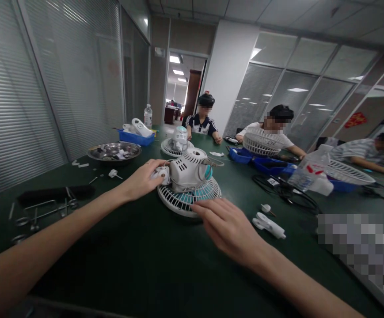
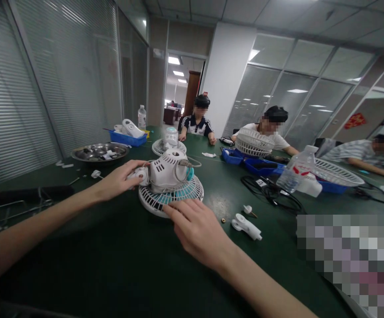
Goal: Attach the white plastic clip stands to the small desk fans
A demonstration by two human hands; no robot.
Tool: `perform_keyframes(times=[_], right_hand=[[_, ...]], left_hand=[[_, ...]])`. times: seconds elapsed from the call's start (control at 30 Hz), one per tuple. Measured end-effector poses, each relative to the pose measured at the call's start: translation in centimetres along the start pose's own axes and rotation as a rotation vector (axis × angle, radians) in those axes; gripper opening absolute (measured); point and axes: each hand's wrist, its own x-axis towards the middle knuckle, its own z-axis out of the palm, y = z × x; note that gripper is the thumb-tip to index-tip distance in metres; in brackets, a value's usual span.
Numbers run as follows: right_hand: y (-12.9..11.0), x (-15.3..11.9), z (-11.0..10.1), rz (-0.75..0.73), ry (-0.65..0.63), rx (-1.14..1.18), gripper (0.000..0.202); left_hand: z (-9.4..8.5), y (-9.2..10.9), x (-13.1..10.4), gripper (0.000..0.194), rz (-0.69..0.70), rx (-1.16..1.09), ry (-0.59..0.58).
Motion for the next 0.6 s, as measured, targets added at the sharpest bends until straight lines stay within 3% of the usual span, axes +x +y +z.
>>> perform_keyframes(times=[0.17, 0.3, 0.47, 0.6], right_hand=[[0.9, 6.5, -1.5, -0.075, 0.155, -0.171, 0.032], [1.4, 11.4, -1.4, -0.156, 0.146, -0.194, 0.034], [1.9, 13.0, 0.3, -0.242, -0.008, -0.175, 0.035], [2.2, 12.7, 0.3, -0.254, -0.008, -0.149, 0.033]], left_hand=[[0.0, -0.2, -0.1, 0.047, -0.006, -0.044, -0.065], [0.0, 0.3, -0.2, 0.045, -0.017, -0.036, -0.075], [-0.1, 0.1, -0.1, 0.041, -0.062, 0.003, -0.118], [-0.8, 0.1, 0.0, 0.042, -0.016, -0.045, -0.167]])
